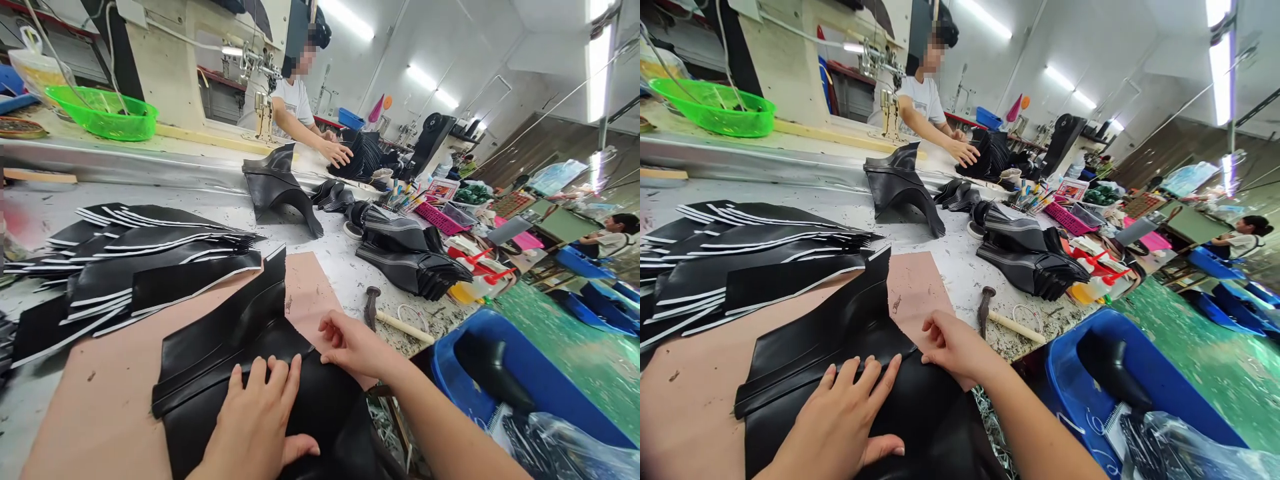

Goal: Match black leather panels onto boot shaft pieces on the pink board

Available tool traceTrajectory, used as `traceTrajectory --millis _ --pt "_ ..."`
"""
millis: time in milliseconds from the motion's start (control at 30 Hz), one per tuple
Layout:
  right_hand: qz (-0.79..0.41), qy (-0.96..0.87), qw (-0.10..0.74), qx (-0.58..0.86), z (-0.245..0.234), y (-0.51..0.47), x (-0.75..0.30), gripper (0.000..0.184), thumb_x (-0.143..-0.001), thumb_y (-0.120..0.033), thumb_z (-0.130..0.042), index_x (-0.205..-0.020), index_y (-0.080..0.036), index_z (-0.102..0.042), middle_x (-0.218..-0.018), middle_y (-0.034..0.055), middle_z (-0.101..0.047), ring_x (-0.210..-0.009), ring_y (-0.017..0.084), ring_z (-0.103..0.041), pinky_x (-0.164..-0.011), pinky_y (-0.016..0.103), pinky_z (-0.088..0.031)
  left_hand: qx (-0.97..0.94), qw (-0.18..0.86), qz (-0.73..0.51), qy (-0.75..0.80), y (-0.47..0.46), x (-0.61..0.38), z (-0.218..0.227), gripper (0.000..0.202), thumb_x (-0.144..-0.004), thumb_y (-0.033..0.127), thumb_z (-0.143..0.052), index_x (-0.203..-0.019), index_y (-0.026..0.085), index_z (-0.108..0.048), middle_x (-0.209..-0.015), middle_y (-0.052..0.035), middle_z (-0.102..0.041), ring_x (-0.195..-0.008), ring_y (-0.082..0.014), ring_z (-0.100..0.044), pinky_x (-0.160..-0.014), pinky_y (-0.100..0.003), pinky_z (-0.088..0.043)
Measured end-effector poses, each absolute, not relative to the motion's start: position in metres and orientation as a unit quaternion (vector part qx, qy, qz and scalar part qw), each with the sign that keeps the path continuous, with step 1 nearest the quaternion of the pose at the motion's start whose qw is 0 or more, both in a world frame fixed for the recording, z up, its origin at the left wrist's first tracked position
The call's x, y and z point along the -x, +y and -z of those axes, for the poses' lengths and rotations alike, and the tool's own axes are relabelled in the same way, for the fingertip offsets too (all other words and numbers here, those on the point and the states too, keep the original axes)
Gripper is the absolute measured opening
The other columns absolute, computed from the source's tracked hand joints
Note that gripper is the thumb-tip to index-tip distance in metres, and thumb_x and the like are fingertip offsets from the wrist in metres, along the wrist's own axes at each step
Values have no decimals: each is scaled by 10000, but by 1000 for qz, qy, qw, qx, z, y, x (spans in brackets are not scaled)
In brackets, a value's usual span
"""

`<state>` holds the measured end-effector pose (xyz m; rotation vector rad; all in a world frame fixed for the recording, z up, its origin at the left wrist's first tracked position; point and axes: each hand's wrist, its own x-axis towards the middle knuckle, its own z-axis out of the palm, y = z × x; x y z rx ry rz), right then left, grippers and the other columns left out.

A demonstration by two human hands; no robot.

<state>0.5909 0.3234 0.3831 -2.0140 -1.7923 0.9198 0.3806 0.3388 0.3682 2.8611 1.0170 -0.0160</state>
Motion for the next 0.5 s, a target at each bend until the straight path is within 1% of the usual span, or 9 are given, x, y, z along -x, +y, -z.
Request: traceTrajectory --millis 67,133,200,267,300,367,433,500 --pt "-244 -664 199 678 -374 308 -583 361 -751 -99 -628 -1081 -212 -536 -1057 55 -572 -909 172 -554 -790 306 -466 -941 53 -2 334 339 -380 -367 915 -610 788 -520 -1337 245 -399 -1177 -152 -616 -1091 -364 -535 -924 -593 -445" --pt "-130 -731 222 632 -365 295 -572 392 -787 -51 -511 -1145 -204 -557 -1188 95 -554 -1044 212 -521 -895 374 -436 -942 46 -8 333 339 -381 -366 899 -611 783 -533 -1324 246 -425 -1174 -150 -621 -1092 -367 -539 -919 -590 -452" --pt "-34 -774 203 599 -358 287 -561 453 -786 -17 -443 -1197 -174 -554 -1185 105 -586 -1063 232 -504 -907 405 -420 -944 27 -17 329 339 -381 -364 871 -613 758 -577 -1305 243 -459 -1153 -146 -636 -1068 -364 -558 -897 -575 -472" --pt "12 -784 181 593 -355 282 -554 467 -787 -17 -437 -1225 -142 -542 -1108 97 -635 -999 231 -519 -877 402 -417 -949 -12 -43 312 340 -376 -362 826 -624 701 -640 -1284 225 -495 -1132 -142 -651 -1028 -352 -586 -872 -540 -495" --pt "20 -782 177 597 -354 281 -552 463 -791 -26 -447 -1229 -140 -541 -1083 89 -648 -972 226 -525 -876 400 -407 -952 -33 -68 297 342 -370 -359 785 -648 676 -644 -1268 211 -518 -1134 -136 -653 -1016 -339 -596 -864 -506 -503" --pt "27 -777 172 605 -355 277 -550 457 -798 -44 -470 -1233 -162 -544 -1075 69 -659 -954 219 -532 -918 408 -362 -952 -71 -130 268 346 -351 -353 679 -737 662 -561 -1221 185 -570 -1151 -109 -652 -1015 -301 -606 -868 -429 -490" --pt "26 -773 168 611 -357 275 -550 464 -799 -54 -490 -1242 -179 -541 -1081 56 -662 -956 221 -538 -959 420 -316 -939 -99 -191 267 350 -324 -344 640 -826 656 -417 -1216 173 -573 -1169 -79 -647 -1028 -262 -605 -899 -378 -439" --pt "6 -771 151 619 -364 276 -551 458 -794 -64 -504 -1235 -178 -550 -1065 61 -666 -941 232 -549 -964 436 -311 -917 -129 -232 297 352 -293 -331 660 -860 628 -377 -1315 158 -464 -1178 -82 -642 -1029 -247 -603 -961 -365 -362"
